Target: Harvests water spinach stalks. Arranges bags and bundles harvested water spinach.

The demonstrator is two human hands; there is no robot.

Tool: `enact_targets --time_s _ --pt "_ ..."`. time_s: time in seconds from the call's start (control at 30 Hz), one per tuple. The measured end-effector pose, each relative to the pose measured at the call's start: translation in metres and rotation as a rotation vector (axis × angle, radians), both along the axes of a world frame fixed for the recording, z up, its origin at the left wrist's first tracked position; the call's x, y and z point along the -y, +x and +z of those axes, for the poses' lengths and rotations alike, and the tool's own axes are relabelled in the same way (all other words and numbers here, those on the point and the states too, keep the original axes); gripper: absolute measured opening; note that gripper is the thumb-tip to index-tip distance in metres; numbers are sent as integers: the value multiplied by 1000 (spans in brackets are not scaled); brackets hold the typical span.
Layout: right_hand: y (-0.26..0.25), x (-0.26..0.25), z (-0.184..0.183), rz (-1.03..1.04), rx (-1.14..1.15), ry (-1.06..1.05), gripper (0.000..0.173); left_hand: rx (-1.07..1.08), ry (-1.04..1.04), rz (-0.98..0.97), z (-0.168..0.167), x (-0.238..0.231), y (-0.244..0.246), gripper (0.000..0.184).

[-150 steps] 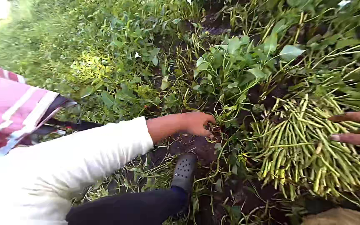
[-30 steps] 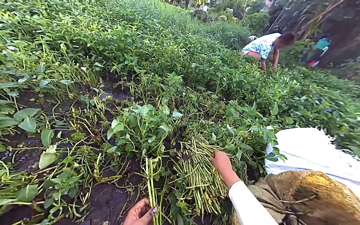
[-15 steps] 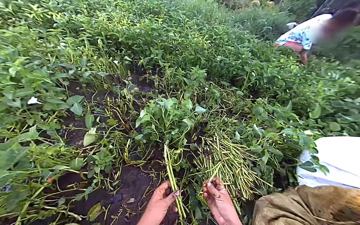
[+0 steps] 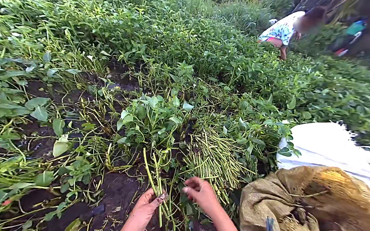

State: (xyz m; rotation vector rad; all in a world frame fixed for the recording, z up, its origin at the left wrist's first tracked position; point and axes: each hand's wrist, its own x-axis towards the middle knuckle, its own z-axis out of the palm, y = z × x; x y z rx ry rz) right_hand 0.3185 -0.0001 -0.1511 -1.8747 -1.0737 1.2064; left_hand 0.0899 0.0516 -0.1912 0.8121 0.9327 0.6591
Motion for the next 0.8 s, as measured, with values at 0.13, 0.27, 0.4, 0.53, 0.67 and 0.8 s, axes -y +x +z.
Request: enact_targets --time_s 0.13,0.27,0.4,0.53,0.67,0.8 --pt "103 -24 -12 -613 512 11 49 25 24 25 1 1 -4 15" --pt "125 -34 -12 -493 631 -64 24 56 8 -30 8 4 -4 15" --pt "105 -21 34 -562 578 159 19 72 34 2 5 10 -13 13" --pt "64 -31 66 -460 148 209 13 123 28 47 6 12 -5 18" --pt "4 -57 70 -179 -147 -16 13 184 13 -31 24 8 6 24" --pt "-39 -78 63 98 -129 -159 11 299 -79 -93 33 8 3 26"
